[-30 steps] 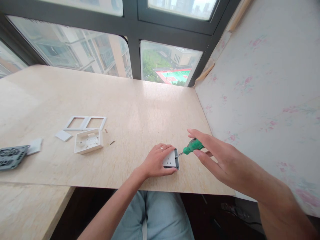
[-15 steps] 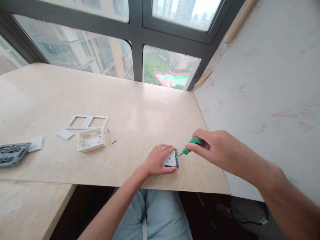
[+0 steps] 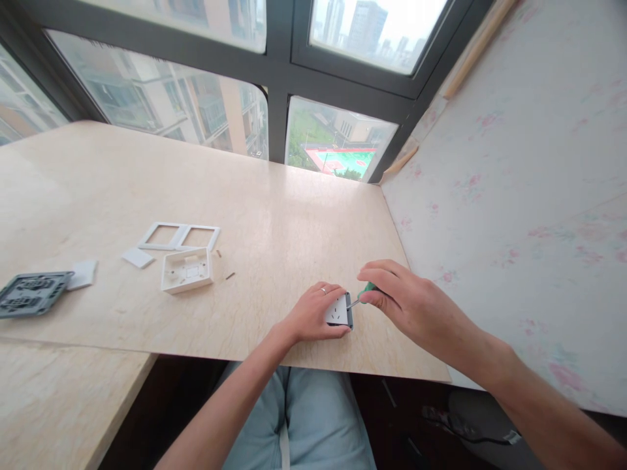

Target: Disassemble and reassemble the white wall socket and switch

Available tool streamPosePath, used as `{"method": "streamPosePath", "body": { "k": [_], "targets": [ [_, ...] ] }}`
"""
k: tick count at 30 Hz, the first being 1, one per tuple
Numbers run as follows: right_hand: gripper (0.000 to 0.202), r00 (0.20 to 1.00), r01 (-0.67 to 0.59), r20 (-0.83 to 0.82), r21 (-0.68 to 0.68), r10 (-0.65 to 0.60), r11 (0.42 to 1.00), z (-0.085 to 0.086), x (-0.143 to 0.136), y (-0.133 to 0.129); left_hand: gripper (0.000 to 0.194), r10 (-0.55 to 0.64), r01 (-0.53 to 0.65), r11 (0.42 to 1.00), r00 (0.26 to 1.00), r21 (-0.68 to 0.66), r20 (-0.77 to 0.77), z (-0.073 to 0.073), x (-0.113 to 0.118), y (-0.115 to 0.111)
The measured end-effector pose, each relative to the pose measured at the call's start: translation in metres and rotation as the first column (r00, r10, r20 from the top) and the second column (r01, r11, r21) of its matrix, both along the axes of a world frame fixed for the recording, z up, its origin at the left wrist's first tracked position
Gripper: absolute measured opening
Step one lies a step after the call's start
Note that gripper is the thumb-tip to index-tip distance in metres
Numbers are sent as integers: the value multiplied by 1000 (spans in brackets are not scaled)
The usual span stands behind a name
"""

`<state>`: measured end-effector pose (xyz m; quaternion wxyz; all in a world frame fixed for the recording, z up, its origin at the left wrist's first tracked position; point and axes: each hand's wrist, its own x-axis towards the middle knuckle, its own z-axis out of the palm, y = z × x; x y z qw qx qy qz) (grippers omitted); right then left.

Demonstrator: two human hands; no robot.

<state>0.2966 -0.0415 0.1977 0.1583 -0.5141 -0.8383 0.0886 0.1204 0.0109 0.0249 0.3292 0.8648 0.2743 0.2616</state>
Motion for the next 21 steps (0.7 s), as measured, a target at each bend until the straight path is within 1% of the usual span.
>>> {"method": "streamPosePath", "body": {
  "k": [2, 5, 6, 9, 10, 11, 14, 16, 18, 20, 21],
  "targets": [
    [21, 998, 11, -56, -86, -16, 996, 1, 4, -3, 72, -1, 1, 1000, 1000, 5, 1, -1, 0, 0],
    [31, 995, 42, -85, -194, -59, 980, 7, 14, -5, 72, 2, -2, 1000, 1000, 11, -1, -2, 0, 0],
    [32, 994, 49, -81, -228, -69, 973, 10, 17, -5, 72, 4, -4, 1000, 1000, 11, -5, -2, 0, 0],
    [19, 993, 109, -19, -298, -120, 948, 18, 21, -4, 73, 7, -7, 1000, 1000, 11, -16, -1, 0, 0],
    [15, 988, 151, 21, -292, -151, 944, 19, 21, -3, 73, 5, -5, 1000, 1000, 11, -18, -1, 0, 0],
    [17, 980, 201, 70, -270, -189, 942, 20, 20, -2, 73, 4, -4, 1000, 1000, 12, -19, 0, 1, 0],
    [41, 931, 320, 225, -122, -288, 940, 17, 16, 1, 72, 5, -4, 1000, 1000, 15, -26, 2, 0, 0],
    [49, 900, 340, 298, -23, -318, 940, 13, 15, 1, 71, 7, -7, 1000, 1000, 12, -31, 3, 0, -1],
    [45, 903, 324, 297, 10, -312, 946, 10, 15, 0, 70, 6, -6, 1000, 1000, 8, -30, 3, 0, -1],
    [37, 940, 283, 214, -45, -267, 958, 9, 17, -3, 70, 4, -4, 1000, 1000, 8, -25, 2, 0, 0],
    [36, 959, 250, 155, -84, -235, 965, 9, 19, -5, 71, 4, -4, 1000, 1000, 11, -23, 1, 1, 0]
  ]
}}
